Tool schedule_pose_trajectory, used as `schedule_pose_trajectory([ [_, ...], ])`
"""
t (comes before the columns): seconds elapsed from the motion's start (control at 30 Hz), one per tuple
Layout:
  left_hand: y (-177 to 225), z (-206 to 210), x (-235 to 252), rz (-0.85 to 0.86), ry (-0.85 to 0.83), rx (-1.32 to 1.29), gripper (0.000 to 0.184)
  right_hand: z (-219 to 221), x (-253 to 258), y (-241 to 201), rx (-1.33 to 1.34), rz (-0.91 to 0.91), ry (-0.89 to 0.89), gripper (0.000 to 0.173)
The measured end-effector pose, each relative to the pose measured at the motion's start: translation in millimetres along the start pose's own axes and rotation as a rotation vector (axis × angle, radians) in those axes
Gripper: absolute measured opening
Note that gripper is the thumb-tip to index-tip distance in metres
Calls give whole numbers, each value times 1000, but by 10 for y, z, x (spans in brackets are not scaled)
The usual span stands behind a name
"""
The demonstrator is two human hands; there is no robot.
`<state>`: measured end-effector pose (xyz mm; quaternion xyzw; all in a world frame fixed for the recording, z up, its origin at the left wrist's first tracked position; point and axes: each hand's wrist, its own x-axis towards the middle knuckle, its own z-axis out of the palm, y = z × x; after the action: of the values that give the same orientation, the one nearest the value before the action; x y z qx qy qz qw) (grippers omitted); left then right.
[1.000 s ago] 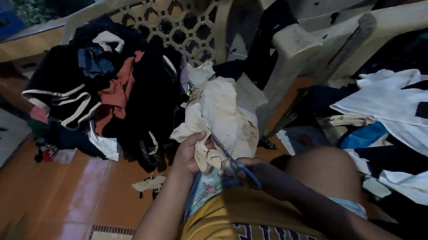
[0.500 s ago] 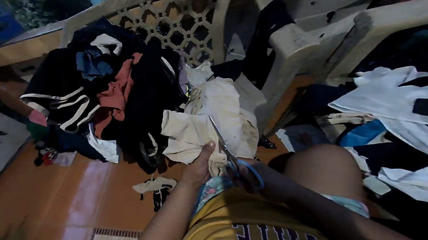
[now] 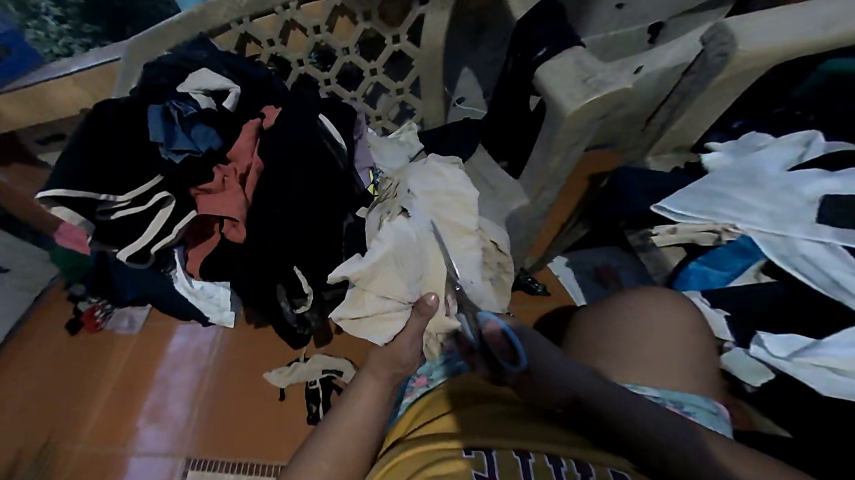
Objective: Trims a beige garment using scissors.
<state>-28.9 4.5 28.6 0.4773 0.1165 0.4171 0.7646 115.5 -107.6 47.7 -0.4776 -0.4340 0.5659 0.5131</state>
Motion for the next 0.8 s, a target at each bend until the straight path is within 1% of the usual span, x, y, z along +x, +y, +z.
schedule_pose_trajectory([
  [0.07,-33,-15,-37,6,7,44,31,-10,6,2,42,1,-2,65],
  [0.2,-41,-20,-51,26,-17,3,26,9,0,-11,52,6,9,65],
  [0.27,-39,-21,-64,15,-31,-7,26,24,-4,-17,20,-21,39,62],
  [0.33,-55,-32,-78,-1,-34,-21,29,28,1,-7,45,-40,50,57],
  [0.4,-54,-32,-89,12,-24,-16,30,23,7,1,66,-46,52,56],
  [0.53,-23,-22,-147,-10,-50,48,34,-35,41,48,136,-123,19,54],
  [0.6,-27,-20,-160,-1,-56,25,32,-35,52,43,186,-133,-14,51],
  [0.67,-38,-31,-159,24,-69,13,29,-35,55,40,177,-136,-23,50],
  [0.8,-35,-30,-183,56,-43,48,30,-36,68,39,137,-141,43,51],
])
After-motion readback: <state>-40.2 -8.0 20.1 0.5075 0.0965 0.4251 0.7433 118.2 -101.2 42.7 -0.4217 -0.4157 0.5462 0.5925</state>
